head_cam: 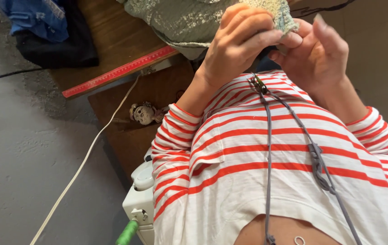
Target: Trimming loose threads from a green knitted garment using thread snips at a sewing workstation.
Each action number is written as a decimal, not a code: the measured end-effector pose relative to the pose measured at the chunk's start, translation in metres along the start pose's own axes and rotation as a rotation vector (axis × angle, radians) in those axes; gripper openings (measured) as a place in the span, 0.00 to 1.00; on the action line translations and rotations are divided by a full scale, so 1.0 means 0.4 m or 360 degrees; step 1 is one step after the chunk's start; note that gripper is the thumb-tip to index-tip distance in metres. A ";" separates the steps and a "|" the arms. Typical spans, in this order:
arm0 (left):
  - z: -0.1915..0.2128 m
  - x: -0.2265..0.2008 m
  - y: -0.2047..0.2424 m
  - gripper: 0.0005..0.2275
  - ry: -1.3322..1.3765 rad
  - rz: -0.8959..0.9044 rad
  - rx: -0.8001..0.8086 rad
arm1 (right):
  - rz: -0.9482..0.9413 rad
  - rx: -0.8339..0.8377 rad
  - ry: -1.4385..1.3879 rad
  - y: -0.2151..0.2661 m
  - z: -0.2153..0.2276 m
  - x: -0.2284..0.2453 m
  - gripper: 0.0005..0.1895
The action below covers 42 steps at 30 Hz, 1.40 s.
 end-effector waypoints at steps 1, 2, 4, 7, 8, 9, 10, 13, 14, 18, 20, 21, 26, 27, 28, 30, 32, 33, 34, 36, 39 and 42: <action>-0.002 0.003 0.009 0.06 0.0002 0.0001 0.0003 | 0.0000 -0.0003 -0.0004 -0.009 -0.006 0.007 0.28; -0.006 0.003 0.019 0.06 -0.0072 -0.0050 0.0048 | -0.0024 -0.0114 0.0060 -0.019 -0.006 0.014 0.23; -0.004 -0.002 0.016 0.07 -0.0144 -0.0105 0.0098 | -0.0046 -0.0226 0.0117 -0.033 -0.001 0.021 0.21; 0.003 -0.015 0.001 0.06 -0.0250 -0.0261 0.0138 | 0.0057 -0.0422 0.0350 -0.045 0.018 0.027 0.05; -0.001 -0.010 0.009 0.05 -0.0413 -0.0260 0.0183 | 0.0053 -0.0493 0.0343 -0.045 0.020 0.027 0.03; -0.003 -0.005 0.015 0.05 -0.0579 -0.0264 0.0227 | 0.0052 -0.0559 0.0336 -0.046 0.020 0.028 0.03; -0.005 -0.001 0.014 0.05 -0.0580 -0.0264 0.0227 | 0.0053 -0.0558 0.0336 -0.039 0.014 0.030 0.03; -0.018 0.007 0.016 0.04 -0.0891 -0.0244 0.0202 | 0.0126 -0.0495 0.0387 -0.023 -0.002 0.038 0.07; -0.022 0.005 0.014 0.04 -0.0947 -0.0268 0.0155 | 0.0119 -0.0497 0.0378 -0.020 -0.005 0.038 0.07; -0.019 0.002 0.014 0.05 -0.1074 -0.0231 -0.0041 | 0.0069 -0.0532 0.0382 -0.020 -0.019 0.032 0.09; -0.026 -0.008 0.013 0.04 -0.1117 -0.0164 -0.0106 | 0.0032 -0.0543 0.0375 -0.018 -0.015 0.024 0.09; -0.027 -0.010 0.015 0.04 -0.1153 -0.0106 -0.0166 | 0.0000 -0.0557 0.0359 -0.020 -0.011 0.019 0.09; -0.031 -0.019 0.033 0.08 -0.0813 -0.0217 -0.0256 | -0.0019 -0.0548 0.0417 -0.007 -0.006 0.022 0.07; -0.028 -0.019 0.041 0.09 -0.0727 -0.0238 -0.0259 | -0.0035 -0.0555 0.0431 -0.006 0.001 0.020 0.07; -0.025 -0.024 0.039 0.09 -0.0726 -0.0231 -0.0254 | -0.0042 -0.0559 0.0429 -0.004 -0.004 0.019 0.07; -0.018 -0.032 0.031 0.10 -0.0714 -0.0218 -0.0262 | -0.0056 -0.0631 0.0368 0.000 -0.012 0.020 0.07; -0.015 -0.030 0.026 0.10 -0.0628 -0.0178 -0.0272 | -0.0048 -0.0605 0.0344 -0.001 -0.014 0.019 0.07; -0.014 -0.028 0.024 0.11 -0.0542 -0.0141 -0.0282 | -0.0037 -0.0577 0.0320 -0.001 -0.014 0.019 0.07; -0.018 -0.023 0.032 0.11 -0.0538 -0.0145 -0.0280 | -0.0033 -0.0580 0.0316 -0.003 -0.013 0.017 0.07; -0.025 -0.009 0.046 0.07 -0.0528 -0.0054 -0.0309 | -0.0027 -0.0593 0.0299 -0.006 -0.010 0.015 0.07; -0.023 -0.002 0.048 0.07 -0.0632 0.0087 -0.0308 | -0.0027 -0.0576 0.0326 -0.011 -0.020 0.014 0.06; -0.011 -0.024 0.022 0.07 -0.0556 -0.0026 -0.0269 | -0.0130 -0.0493 0.0414 -0.026 -0.037 0.018 0.10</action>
Point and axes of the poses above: each hand's wrist, its own y-axis away from the middle knuckle, its own z-axis out of the back of the hand, x = y × z, the point moved 3 cm from there along -y, towards the middle knuckle, and after that the axes turned 4 degrees about -x, right-handed, at the moved point
